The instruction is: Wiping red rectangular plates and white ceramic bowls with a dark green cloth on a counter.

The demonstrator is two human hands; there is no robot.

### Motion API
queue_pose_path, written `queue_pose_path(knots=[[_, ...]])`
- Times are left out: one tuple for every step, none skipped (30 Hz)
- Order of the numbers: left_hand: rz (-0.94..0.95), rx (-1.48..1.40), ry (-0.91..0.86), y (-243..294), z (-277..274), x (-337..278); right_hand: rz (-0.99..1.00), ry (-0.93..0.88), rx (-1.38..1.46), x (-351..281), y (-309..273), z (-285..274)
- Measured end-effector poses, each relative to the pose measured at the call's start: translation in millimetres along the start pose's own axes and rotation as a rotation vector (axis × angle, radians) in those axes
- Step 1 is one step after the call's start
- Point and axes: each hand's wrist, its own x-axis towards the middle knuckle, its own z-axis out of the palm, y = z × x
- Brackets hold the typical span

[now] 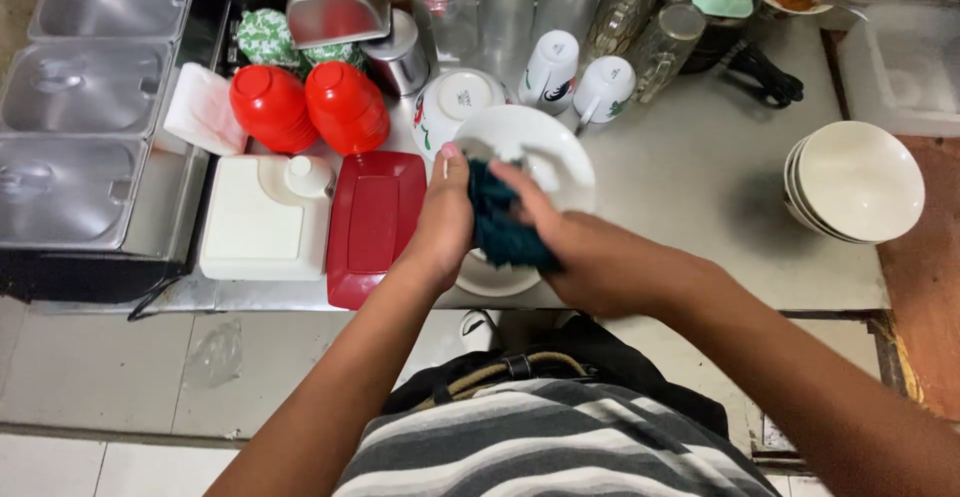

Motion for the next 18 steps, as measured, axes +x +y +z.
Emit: queue_pose_path(knots=[[0.001, 0.002, -0.007, 14, 6, -5, 0.002, 0.007, 0.000, -2, 4, -4], [-0.054, -0.004, 0.025, 26, 10, -14, 0.054, -0.060, -0.106, -4, 7, -7], [-0.110, -0.011, 0.056, 38, 15, -22, 0.107, -0.127, -0.211, -5, 10, -9], [-0.106, -0.011, 0.054, 43, 20, -24, 0.106, -0.123, -0.215, 0, 25, -7], [-0.208, -0.012, 0.061, 47, 25, -27, 0.062, -0.045, -0.361, 6, 39, -5], [-0.314, -0.014, 0.075, 51, 28, -31, 0.014, 0.029, -0.505, 13, 53, -1], [-0.312, -0.015, 0.079, 49, 29, -30, 0.011, 0.027, -0.506, 17, 48, 4], [-0.299, 0.023, 0.082, 46, 30, -30, 0.048, 0.059, -0.473, 22, 42, 10], [-0.287, 0.061, 0.085, 43, 30, -30, 0.084, 0.092, -0.439, 26, 37, 15], [-0.283, 0.061, 0.083, 39, 25, -28, 0.083, 0.095, -0.441, 27, 29, 19], [-0.272, 0.046, 0.112, 36, 21, -26, 0.114, 0.083, -0.222, 27, 21, 23], [-0.265, 0.034, 0.136, 32, 17, -25, 0.146, 0.074, 0.000, 27, 14, 28], [-0.264, 0.037, 0.131, 31, 17, -26, 0.148, 0.079, 0.001, 27, 21, 24], [-0.281, -0.007, 0.148, 30, 16, -31, 0.131, 0.038, 0.096, 27, 27, 22], [-0.297, -0.050, 0.165, 29, 14, -35, 0.112, -0.003, 0.190, 27, 32, 21], [-0.294, -0.050, 0.170, 30, 13, -36, 0.107, -0.006, 0.189, 25, 27, 4], [-0.304, -0.058, 0.161, 31, 12, -37, 0.309, -0.024, 0.134, 23, 21, -12], [-0.320, -0.068, 0.156, 30, 10, -40, 0.513, -0.046, 0.079, 20, 16, -27]])
